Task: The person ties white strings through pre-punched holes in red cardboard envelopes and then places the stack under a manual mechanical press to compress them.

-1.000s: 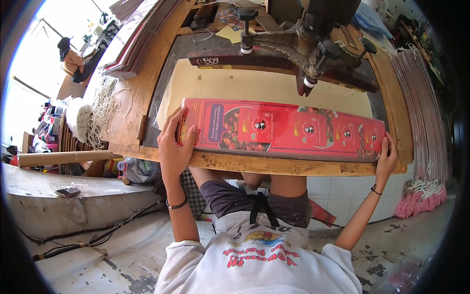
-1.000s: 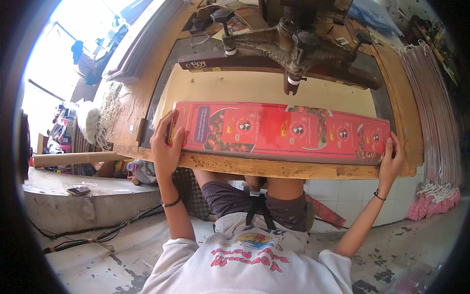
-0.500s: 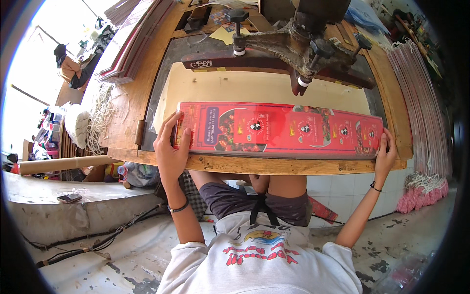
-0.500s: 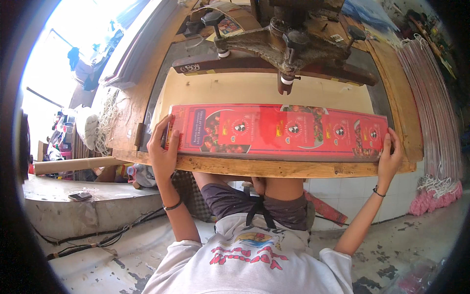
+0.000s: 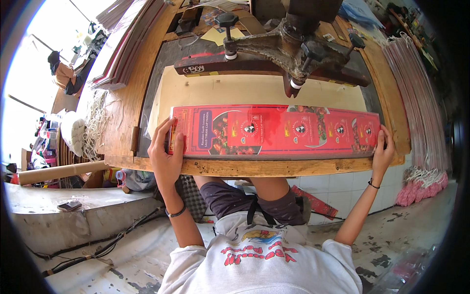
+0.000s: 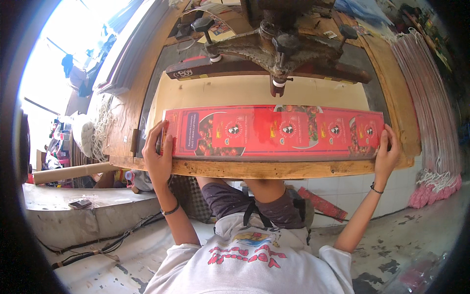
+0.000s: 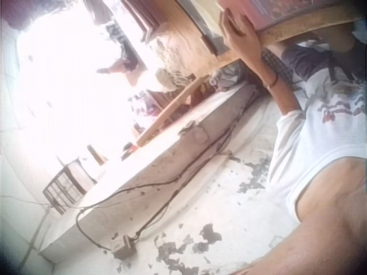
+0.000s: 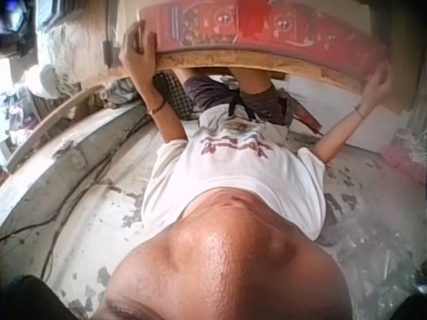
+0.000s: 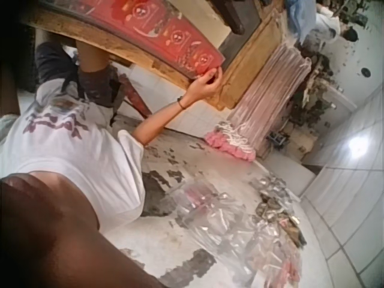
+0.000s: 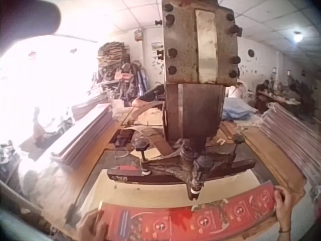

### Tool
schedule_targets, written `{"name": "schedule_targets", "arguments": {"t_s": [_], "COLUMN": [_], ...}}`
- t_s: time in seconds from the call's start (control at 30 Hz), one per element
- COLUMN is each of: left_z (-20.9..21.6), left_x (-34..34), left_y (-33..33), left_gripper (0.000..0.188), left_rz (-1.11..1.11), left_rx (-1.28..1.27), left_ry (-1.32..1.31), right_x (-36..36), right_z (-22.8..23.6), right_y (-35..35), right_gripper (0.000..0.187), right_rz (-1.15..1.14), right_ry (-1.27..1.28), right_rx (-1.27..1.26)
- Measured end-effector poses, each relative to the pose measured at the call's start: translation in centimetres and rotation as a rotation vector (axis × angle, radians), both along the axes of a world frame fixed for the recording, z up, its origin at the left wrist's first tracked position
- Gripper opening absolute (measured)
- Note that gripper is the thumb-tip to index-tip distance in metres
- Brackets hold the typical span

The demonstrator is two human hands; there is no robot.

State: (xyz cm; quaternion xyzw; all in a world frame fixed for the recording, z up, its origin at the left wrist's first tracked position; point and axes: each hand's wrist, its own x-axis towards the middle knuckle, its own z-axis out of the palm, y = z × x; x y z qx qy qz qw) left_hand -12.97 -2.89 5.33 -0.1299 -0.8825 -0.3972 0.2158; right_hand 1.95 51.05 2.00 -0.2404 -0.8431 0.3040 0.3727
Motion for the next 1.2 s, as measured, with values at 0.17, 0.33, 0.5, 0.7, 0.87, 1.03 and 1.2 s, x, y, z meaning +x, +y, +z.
{"name": "schedule_targets", "arguments": {"t_s": [0.17, 0.33, 0.5, 0.7, 0.87, 1.03, 1.2], "left_z": [-0.1, -0.1, 0.3, 0.4, 0.3, 0.2, 0.3], "left_x": [0.0, 0.0, 0.2, 0.2, 0.2, 0.2, 0.3], "left_y": [0.1, 0.1, 0.3, 0.1, 0.1, 0.0, 0.1], "left_gripper": [0.032, 0.031, 0.031, 0.032, 0.032, 0.032, 0.032], "left_rz": [-0.009, -0.006, 0.002, 0.005, -0.008, -0.011, 0.001], "left_rx": [-0.005, -0.003, 0.014, 0.024, 0.041, 0.057, 0.058], "left_ry": [0.012, 0.006, -0.025, -0.013, 0.001, -0.016, -0.013], "right_x": [0.2, -0.1, 0.1, 0.0, 0.3, 0.1, 0.0], "right_z": [-0.1, 0.0, -0.3, -0.2, -0.2, 0.4, 0.3], "right_y": [0.2, -0.3, 0.3, -0.1, 0.1, -0.8, -0.6], "right_gripper": [0.031, 0.034, 0.035, 0.033, 0.029, 0.032, 0.032], "right_rz": [-0.038, -0.071, -0.075, -0.061, -0.064, -0.065, -0.06], "right_ry": [-0.027, -0.025, -0.009, 0.012, 0.013, -0.023, -0.026], "right_rx": [0.041, 0.039, 0.042, 0.056, 0.065, 0.025, 0.022]}}
